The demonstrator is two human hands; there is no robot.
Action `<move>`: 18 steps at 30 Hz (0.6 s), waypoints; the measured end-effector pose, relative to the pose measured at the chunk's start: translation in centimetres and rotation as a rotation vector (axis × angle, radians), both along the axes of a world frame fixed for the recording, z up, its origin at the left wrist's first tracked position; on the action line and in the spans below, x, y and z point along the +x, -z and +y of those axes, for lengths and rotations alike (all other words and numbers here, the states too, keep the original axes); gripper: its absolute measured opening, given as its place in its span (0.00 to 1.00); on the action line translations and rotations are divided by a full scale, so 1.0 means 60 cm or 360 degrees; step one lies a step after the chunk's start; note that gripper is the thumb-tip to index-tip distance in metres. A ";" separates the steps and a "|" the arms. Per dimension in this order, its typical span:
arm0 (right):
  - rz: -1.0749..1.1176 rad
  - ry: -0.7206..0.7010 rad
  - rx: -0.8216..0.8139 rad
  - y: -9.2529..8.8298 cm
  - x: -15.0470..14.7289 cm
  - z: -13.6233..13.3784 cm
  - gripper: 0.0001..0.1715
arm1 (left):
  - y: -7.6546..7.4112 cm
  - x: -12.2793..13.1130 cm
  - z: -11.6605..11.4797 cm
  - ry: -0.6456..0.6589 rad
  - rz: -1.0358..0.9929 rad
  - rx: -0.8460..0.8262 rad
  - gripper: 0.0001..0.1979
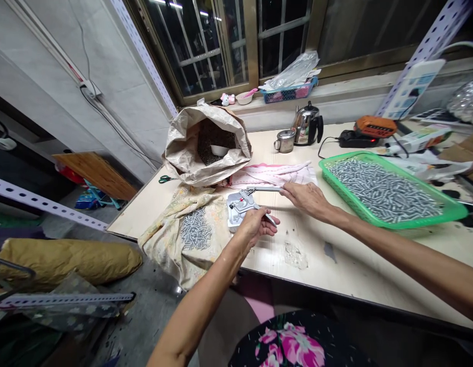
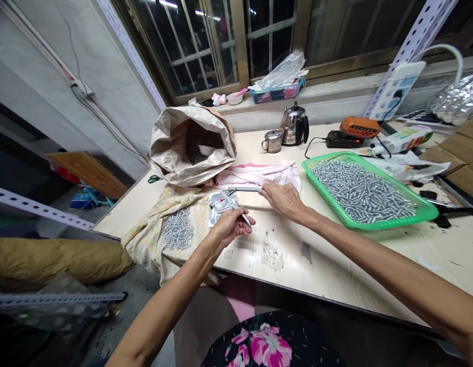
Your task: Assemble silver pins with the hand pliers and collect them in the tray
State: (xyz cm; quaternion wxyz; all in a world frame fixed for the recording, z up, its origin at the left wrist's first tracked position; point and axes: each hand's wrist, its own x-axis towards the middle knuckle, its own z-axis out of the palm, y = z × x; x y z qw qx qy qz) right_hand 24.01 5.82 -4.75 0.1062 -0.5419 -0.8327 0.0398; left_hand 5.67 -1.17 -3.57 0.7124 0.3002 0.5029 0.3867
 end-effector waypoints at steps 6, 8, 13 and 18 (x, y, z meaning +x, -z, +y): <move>-0.0067 0.0091 0.0017 -0.022 -0.007 -0.005 0.20 | -0.013 -0.001 0.006 -0.0017 -0.0057 0.0041 0.12; -0.0100 0.0063 0.0018 -0.026 -0.011 -0.007 0.18 | -0.013 0.000 0.008 -0.0014 -0.0035 0.0015 0.13; -0.0131 0.0023 0.0044 -0.028 -0.007 -0.003 0.19 | -0.004 -0.009 0.009 -0.0023 -0.0003 0.0028 0.11; -0.0101 0.0005 0.0027 -0.021 0.000 -0.006 0.20 | 0.005 -0.020 0.004 0.0031 0.0028 0.0041 0.09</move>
